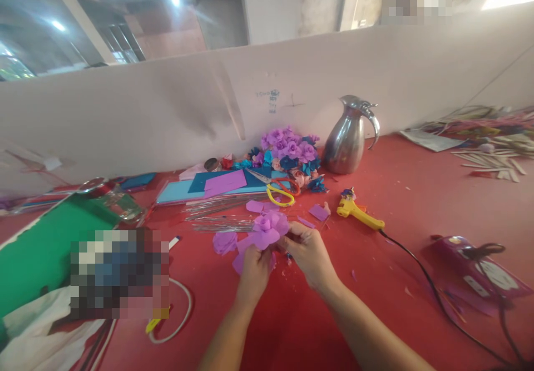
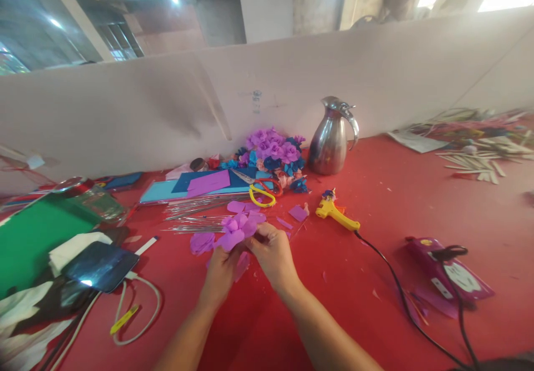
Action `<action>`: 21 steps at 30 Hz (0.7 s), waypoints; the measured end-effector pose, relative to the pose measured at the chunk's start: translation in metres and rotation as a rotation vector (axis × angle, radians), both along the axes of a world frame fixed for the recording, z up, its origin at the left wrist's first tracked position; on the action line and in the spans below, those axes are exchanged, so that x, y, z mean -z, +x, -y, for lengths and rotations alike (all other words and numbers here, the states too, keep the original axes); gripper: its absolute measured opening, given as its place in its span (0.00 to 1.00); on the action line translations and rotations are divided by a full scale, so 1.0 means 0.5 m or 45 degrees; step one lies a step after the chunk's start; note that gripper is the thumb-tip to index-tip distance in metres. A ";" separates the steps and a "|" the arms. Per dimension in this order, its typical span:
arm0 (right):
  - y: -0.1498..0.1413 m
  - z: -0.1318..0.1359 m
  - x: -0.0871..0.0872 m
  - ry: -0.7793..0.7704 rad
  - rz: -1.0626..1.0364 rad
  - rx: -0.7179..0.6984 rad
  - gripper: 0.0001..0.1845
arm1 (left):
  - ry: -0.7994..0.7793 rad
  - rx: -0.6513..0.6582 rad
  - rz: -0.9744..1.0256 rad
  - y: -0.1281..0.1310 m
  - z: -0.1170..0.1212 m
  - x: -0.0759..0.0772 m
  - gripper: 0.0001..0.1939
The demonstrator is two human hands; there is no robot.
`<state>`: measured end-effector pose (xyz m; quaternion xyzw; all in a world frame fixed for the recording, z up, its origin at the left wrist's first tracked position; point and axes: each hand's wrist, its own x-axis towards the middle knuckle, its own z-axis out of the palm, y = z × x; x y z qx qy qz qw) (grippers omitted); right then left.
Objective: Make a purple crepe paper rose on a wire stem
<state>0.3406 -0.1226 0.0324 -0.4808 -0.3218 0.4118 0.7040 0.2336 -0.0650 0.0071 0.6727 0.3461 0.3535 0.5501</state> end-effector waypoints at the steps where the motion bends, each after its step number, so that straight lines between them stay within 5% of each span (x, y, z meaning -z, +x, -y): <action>1: 0.002 0.000 0.004 -0.002 0.069 0.017 0.07 | 0.007 -0.003 0.008 0.000 0.000 -0.001 0.10; 9: 0.007 -0.001 0.017 -0.009 0.442 0.041 0.07 | 0.118 0.028 -0.059 0.000 0.000 -0.005 0.10; 21: 0.001 -0.002 0.020 0.016 0.423 0.047 0.06 | 0.095 0.032 0.030 0.000 0.000 -0.009 0.07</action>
